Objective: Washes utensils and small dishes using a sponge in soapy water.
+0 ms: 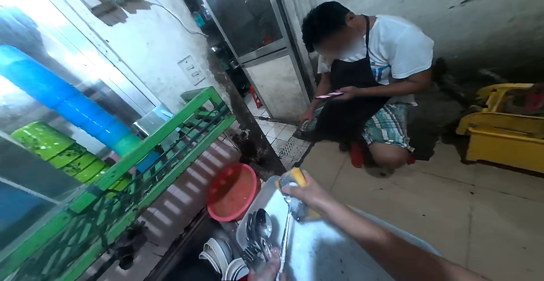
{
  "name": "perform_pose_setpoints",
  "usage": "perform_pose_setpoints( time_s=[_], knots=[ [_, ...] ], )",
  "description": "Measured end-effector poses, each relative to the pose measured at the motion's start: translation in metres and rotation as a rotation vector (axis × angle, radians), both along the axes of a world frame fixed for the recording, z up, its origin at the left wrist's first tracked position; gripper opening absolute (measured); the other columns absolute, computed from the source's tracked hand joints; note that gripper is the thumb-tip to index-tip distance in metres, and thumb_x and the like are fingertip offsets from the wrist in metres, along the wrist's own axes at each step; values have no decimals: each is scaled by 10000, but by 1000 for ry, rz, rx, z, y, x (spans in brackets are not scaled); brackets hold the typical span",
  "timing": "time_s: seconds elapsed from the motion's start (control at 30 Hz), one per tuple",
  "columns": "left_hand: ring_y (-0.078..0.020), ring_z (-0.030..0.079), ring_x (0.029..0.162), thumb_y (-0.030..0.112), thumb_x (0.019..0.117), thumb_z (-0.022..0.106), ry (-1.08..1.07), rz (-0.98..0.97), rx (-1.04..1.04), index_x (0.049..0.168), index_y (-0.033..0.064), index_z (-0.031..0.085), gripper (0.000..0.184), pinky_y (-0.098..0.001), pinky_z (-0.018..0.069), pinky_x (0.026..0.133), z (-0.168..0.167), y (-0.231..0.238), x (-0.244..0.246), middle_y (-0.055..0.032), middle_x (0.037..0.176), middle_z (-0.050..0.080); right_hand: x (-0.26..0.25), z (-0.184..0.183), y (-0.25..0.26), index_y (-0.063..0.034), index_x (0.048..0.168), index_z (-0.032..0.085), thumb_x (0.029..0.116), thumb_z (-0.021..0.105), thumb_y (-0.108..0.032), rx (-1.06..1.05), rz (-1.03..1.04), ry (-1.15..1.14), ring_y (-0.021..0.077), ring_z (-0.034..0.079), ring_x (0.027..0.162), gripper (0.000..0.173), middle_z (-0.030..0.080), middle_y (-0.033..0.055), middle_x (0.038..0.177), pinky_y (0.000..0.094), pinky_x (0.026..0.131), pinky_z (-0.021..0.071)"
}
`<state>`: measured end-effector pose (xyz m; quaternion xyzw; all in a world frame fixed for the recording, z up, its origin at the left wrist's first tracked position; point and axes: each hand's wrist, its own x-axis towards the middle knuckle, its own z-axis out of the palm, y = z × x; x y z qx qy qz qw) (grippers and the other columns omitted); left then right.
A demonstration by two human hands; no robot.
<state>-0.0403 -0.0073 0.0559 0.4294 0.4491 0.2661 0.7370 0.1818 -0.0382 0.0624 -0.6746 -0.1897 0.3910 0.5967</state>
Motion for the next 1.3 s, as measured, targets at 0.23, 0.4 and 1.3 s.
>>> perform_pose_setpoints(
  time_s=[0.23, 0.4, 1.3],
  knots=[
    [-61, 524, 448, 101, 1099, 381, -63, 79, 22, 977, 16, 594, 260, -197, 470, 436, 5, 8, 6, -12, 613, 583, -58, -10, -3, 16, 1445, 455, 892, 802, -273, -32, 299, -57, 313, 642, 1170, 713, 633, 227, 1274, 489, 1031, 505],
    [-160, 701, 789, 57, 1057, 468, -139, 21, 45, 1091, -37, 672, 228, -312, 598, 736, -1, 18, 1, -108, 960, 742, -22, 4, -10, 81, 1367, 540, 931, 766, -281, -311, 936, -384, 457, 596, 1192, 611, 612, 329, 1263, 648, 1025, 436],
    [-104, 591, 504, 45, 1042, 543, 195, -106, 184, 1121, -86, 584, 158, -250, 543, 514, 10, 0, 41, -46, 635, 595, -19, -14, -21, -57, 1470, 479, 805, 835, -123, 44, 253, -15, 263, 674, 1103, 757, 658, 173, 1251, 459, 967, 555]
  ],
)
